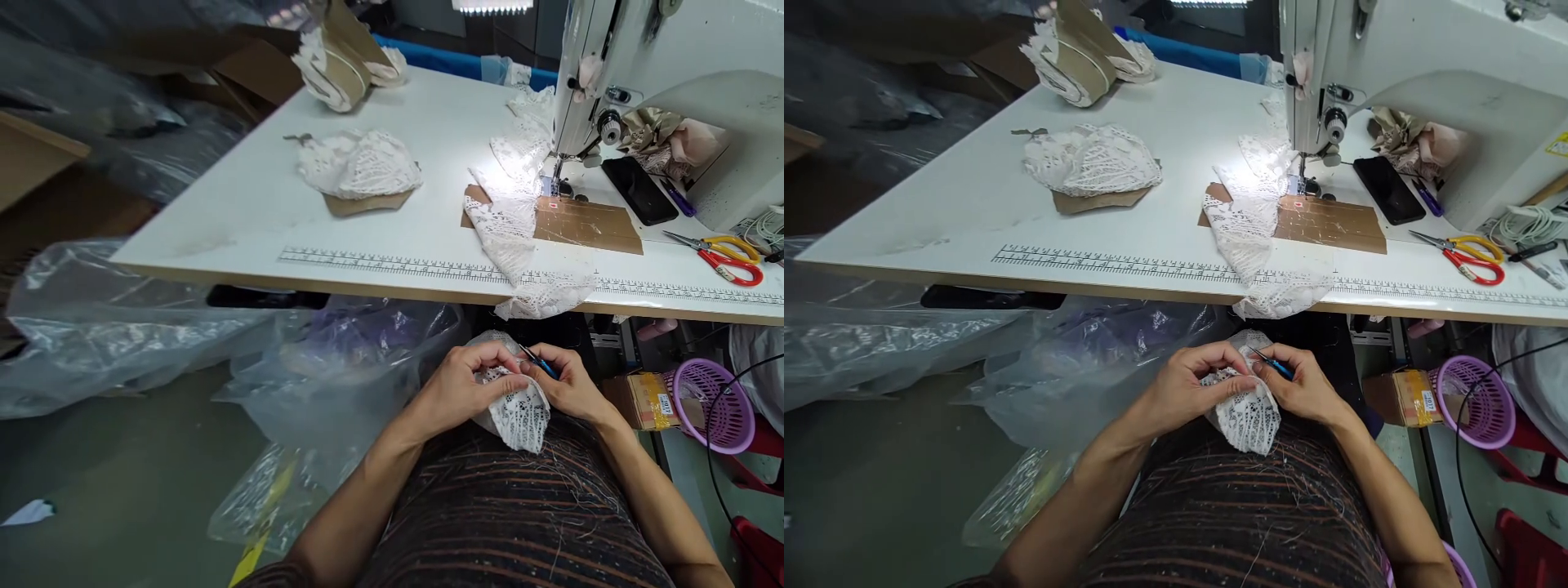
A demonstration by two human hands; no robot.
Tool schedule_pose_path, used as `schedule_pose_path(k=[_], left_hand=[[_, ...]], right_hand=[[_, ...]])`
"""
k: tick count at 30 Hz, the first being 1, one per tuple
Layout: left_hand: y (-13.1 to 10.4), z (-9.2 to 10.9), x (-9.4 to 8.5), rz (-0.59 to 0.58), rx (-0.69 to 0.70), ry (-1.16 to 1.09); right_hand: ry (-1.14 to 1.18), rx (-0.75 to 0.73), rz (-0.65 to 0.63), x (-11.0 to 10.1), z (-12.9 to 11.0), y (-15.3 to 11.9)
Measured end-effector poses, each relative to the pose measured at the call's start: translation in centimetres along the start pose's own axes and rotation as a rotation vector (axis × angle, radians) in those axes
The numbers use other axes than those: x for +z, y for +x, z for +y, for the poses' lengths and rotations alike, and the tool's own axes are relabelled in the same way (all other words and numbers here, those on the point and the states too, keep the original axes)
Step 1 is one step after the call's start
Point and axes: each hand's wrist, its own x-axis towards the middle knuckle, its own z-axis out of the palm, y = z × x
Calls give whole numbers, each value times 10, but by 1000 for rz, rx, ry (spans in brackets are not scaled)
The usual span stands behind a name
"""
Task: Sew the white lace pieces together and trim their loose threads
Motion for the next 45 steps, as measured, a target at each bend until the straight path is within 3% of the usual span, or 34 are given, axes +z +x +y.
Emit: schedule_pose_path(k=[8,17,21,30,37,45], left_hand=[[3,-15,-4,92,149,15],[10,-32,-16,-132,74,-152],[7,-38,-24,-162,150,-205],[6,-29,-23,-9,96,-244],[7,-27,-23,11,59,-257],[7,-29,-24,-4,29,-309]], right_hand=[[14,-3,-82,-2,0,3],[-4,35,-183,-6,-7,-2],[-36,3,-145,-8,-5,-4],[-114,-93,-62,-1,-11,-5],[-168,-24,-12,2,-4,0],[-20,74,58,11,1,4]])
